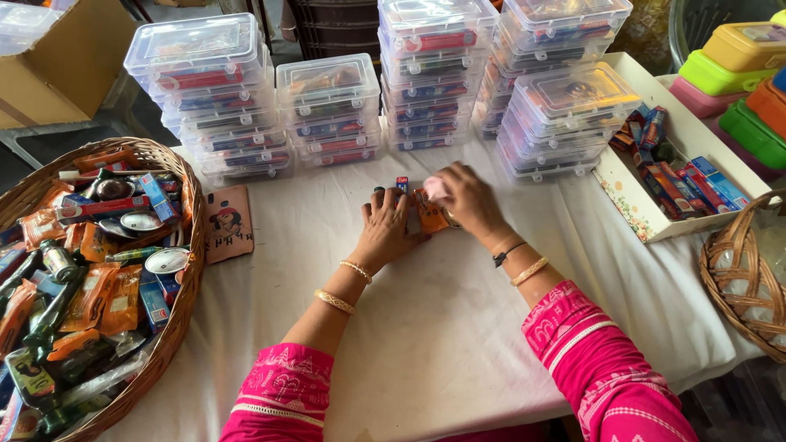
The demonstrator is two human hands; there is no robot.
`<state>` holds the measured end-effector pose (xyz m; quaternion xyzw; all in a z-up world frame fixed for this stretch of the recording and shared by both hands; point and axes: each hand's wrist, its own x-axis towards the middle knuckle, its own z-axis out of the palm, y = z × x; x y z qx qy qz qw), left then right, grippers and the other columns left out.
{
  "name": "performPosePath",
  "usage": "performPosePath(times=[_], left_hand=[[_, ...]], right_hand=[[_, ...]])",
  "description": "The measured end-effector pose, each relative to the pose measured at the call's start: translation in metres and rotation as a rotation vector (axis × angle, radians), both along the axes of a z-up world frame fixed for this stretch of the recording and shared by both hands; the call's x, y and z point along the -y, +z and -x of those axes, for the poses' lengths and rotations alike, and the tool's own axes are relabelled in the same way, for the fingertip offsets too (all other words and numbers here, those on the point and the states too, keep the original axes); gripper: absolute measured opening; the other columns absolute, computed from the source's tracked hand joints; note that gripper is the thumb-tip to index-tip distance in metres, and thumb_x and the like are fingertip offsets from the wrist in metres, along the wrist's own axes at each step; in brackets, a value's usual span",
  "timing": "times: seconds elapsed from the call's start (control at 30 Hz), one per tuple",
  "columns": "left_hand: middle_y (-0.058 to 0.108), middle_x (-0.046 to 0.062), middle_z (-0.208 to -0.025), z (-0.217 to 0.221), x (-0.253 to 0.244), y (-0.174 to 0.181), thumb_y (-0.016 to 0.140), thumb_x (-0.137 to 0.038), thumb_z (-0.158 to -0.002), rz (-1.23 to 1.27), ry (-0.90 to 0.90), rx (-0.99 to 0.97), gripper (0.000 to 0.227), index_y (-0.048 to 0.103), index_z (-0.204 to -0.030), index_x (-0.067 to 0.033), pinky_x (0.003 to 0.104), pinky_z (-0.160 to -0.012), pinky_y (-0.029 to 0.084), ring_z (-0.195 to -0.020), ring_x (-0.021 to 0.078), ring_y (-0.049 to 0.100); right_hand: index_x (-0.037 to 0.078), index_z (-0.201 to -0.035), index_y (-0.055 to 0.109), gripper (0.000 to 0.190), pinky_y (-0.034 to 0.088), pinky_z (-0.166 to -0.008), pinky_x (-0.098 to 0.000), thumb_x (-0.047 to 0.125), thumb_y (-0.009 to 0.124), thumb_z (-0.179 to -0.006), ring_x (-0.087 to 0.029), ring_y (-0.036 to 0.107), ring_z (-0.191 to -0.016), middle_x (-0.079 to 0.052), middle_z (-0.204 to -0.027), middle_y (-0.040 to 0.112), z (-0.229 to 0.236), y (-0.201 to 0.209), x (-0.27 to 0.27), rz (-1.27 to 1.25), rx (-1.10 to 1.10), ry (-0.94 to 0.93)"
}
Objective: The person wipes small packaged items with a pink cloth and places them into a clear plastic bag. The items include a toothpaste tube, a small orange packet, and a green tube. The person handles each item individually, wiping it before placing it into the bag.
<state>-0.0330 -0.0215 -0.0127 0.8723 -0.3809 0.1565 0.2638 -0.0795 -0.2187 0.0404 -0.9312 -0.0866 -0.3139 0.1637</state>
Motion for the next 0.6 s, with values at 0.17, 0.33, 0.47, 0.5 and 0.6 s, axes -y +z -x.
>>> performPosePath(times=[0.17, 0.33, 0.47, 0.5, 0.6], left_hand=[[0.049, 0.017, -0.136, -0.003, 0.005, -0.019, 0.087, -0.048, -0.074, 0.091, -0.002, 0.063, 0.084, 0.051, -0.135, -0.0025, 0.055, -0.099, 0.036, -0.127, 0.0397, 0.042], [0.049, 0.016, -0.133, 0.009, 0.004, 0.009, 0.088, -0.047, -0.065, 0.025, 0.010, -0.064, 0.093, 0.048, -0.135, -0.0014, 0.054, -0.100, 0.033, -0.126, 0.0375, 0.041], [0.049, 0.017, -0.133, 0.012, 0.003, 0.014, 0.088, -0.047, -0.068, 0.014, 0.032, -0.059, 0.088, 0.051, -0.135, -0.0051, 0.052, -0.104, 0.032, -0.128, 0.0367, 0.041], [0.050, 0.016, -0.133, 0.013, 0.002, 0.015, 0.088, -0.047, -0.069, 0.014, 0.039, -0.069, 0.086, 0.051, -0.135, -0.0063, 0.052, -0.105, 0.032, -0.129, 0.0361, 0.041], [0.050, 0.017, -0.134, 0.011, 0.002, 0.009, 0.088, -0.045, -0.068, 0.040, 0.023, -0.047, 0.085, 0.052, -0.135, -0.0062, 0.052, -0.105, 0.032, -0.128, 0.0377, 0.040]], right_hand=[[0.003, -0.108, 0.066, 0.033, 0.053, -0.088, -0.0435, 0.000, 0.070, -0.076, -0.034, 0.064, -0.100, -0.014, -0.104, 0.067, -0.010, -0.032, -0.014, 0.106, 0.075, 0.270], [0.006, -0.116, 0.065, 0.029, 0.056, -0.088, -0.0423, 0.000, 0.068, -0.088, -0.034, 0.067, -0.100, -0.014, -0.106, 0.071, -0.010, -0.007, 0.005, -0.088, 0.023, 0.258], [0.008, -0.116, 0.061, 0.027, 0.058, -0.077, -0.0424, 0.006, 0.069, -0.090, -0.034, 0.073, -0.093, -0.015, -0.104, 0.074, 0.006, 0.037, 0.034, -0.186, 0.041, 0.086], [0.010, -0.114, 0.062, 0.028, 0.058, -0.073, -0.0428, 0.010, 0.073, -0.088, -0.033, 0.075, -0.088, -0.013, -0.096, 0.075, 0.010, 0.047, 0.043, -0.179, 0.017, 0.004], [0.015, -0.114, 0.063, 0.030, 0.057, -0.071, -0.0444, 0.018, 0.080, -0.089, -0.036, 0.073, -0.086, -0.016, -0.092, 0.075, 0.032, 0.052, 0.098, -0.067, 0.106, -0.218]])
